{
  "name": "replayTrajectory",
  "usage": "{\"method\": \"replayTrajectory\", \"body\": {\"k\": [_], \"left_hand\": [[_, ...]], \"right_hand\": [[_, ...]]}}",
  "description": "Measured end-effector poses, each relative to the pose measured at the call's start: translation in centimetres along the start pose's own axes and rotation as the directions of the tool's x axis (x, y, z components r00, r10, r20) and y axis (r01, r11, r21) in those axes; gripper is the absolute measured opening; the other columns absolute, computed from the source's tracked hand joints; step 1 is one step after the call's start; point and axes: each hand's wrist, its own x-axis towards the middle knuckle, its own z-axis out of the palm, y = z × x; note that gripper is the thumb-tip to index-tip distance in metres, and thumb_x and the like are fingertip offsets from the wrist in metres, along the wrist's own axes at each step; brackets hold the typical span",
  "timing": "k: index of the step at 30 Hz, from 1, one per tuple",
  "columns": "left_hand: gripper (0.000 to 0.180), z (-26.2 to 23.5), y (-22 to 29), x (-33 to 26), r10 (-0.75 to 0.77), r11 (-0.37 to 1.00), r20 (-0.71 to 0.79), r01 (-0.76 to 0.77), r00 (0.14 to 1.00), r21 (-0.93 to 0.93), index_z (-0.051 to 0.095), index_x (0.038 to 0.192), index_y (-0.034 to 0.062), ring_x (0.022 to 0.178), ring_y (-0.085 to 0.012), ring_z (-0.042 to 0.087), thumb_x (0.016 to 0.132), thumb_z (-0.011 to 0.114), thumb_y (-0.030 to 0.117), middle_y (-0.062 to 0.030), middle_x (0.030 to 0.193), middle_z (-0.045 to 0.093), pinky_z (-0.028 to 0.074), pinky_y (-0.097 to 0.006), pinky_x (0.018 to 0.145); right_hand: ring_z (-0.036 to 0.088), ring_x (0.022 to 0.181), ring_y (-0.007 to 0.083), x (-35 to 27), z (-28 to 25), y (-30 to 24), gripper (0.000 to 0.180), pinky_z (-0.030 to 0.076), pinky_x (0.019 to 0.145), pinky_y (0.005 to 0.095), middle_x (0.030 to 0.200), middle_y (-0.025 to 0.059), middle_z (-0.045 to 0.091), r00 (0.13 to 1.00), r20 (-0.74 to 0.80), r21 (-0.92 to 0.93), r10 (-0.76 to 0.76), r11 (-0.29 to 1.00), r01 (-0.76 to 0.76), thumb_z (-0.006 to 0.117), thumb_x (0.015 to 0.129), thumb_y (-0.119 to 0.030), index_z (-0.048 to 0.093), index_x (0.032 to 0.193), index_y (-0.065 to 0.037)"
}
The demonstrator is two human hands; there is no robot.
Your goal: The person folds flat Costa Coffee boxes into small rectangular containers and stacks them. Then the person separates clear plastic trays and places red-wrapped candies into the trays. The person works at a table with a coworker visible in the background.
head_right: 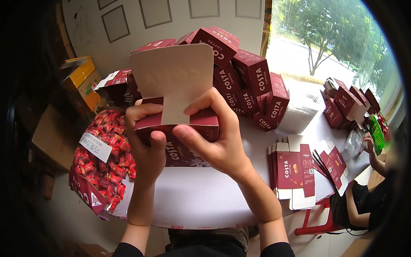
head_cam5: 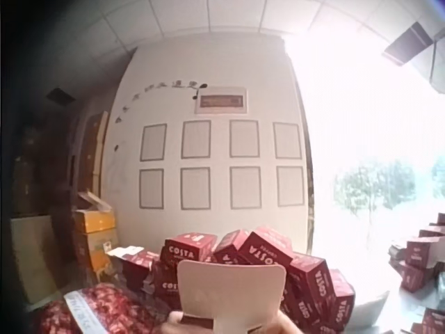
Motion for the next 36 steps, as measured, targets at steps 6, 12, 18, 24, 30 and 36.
{"method": "replayTrajectory", "body": {"k": [6,12,18,24,30,36], "left_hand": [[0.063,0.7,0.6,-0.8,-0.048,0.999,0.048,0.047,0.998,0.016,0.044,0.098,0.0045,0.089,-0.0187,0.047,0.073,0.059,0.060,-0.0100,0.099,0.042,0.042,-0.030,0.075],[0.096,2.2,0.5,-1.3,-0.165,0.974,-0.123,0.142,0.979,-0.178,0.021,0.124,0.0031,0.101,-0.0215,0.048,0.063,0.055,0.068,-0.0166,0.116,0.042,0.043,-0.033,0.084],[0.119,1.2,-0.1,-0.3,-0.264,0.944,0.009,0.260,0.965,-0.202,0.000,0.140,0.0042,0.104,-0.0222,0.050,0.058,0.055,0.072,-0.0178,0.119,0.044,0.043,-0.035,0.087],[0.100,1.4,-0.5,-0.7,-0.120,0.964,0.111,0.143,0.986,-0.225,0.020,0.136,0.0063,0.111,-0.0236,0.045,0.066,0.054,0.068,-0.0175,0.127,0.037,0.040,-0.035,0.092],[0.061,0.9,-0.7,-0.2,0.101,0.991,0.087,-0.093,0.991,-0.098,0.037,0.120,0.0077,0.110,-0.0247,0.045,0.084,0.041,0.057,-0.0240,0.134,0.027,0.043,-0.034,0.086],[0.045,0.6,-0.5,0.1,0.174,0.978,0.034,-0.169,0.984,-0.118,0.043,0.103,0.0084,0.091,-0.0236,0.055,0.087,0.040,0.051,-0.0261,0.130,0.033,0.047,-0.032,0.076]], "right_hand": [[0.045,0.088,0.0149,0.8,1.4,-0.2,0.023,0.035,0.078,0.0259,0.096,0.0095,0.049,0.939,-0.314,0.121,-0.139,0.975,0.185,0.044,0.082,-0.010,0.045,0.103,-0.001],[0.050,0.100,0.0204,1.2,-0.3,0.8,0.029,0.038,0.093,0.0340,0.104,0.0150,0.052,0.901,-0.108,0.136,-0.421,0.891,0.433,0.060,0.075,-0.001,0.048,0.101,0.002],[0.051,0.091,0.0123,0.9,-0.1,0.8,0.031,0.042,0.080,0.0248,0.097,0.0095,0.052,0.976,-0.105,0.087,-0.192,0.976,0.201,0.071,0.072,-0.010,0.046,0.088,-0.003],[0.052,0.086,0.0116,1.1,-0.8,0.9,0.020,0.043,0.074,0.0227,0.092,0.0079,0.052,0.956,-0.173,0.084,-0.238,0.963,0.255,0.058,0.072,0.007,0.050,0.088,-0.001],[0.051,0.083,0.0136,1.3,-1.3,0.6,0.016,0.042,0.073,0.0251,0.089,0.0093,0.051,0.969,-0.037,0.116,-0.243,0.962,0.246,0.053,0.064,0.006,0.052,0.078,0.000],[0.053,0.082,0.0170,1.2,-1.4,1.1,0.015,0.043,0.071,0.0267,0.091,0.0137,0.056,0.923,0.016,0.069,-0.385,0.921,0.383,0.064,0.073,-0.008,0.052,0.070,0.001]]}}
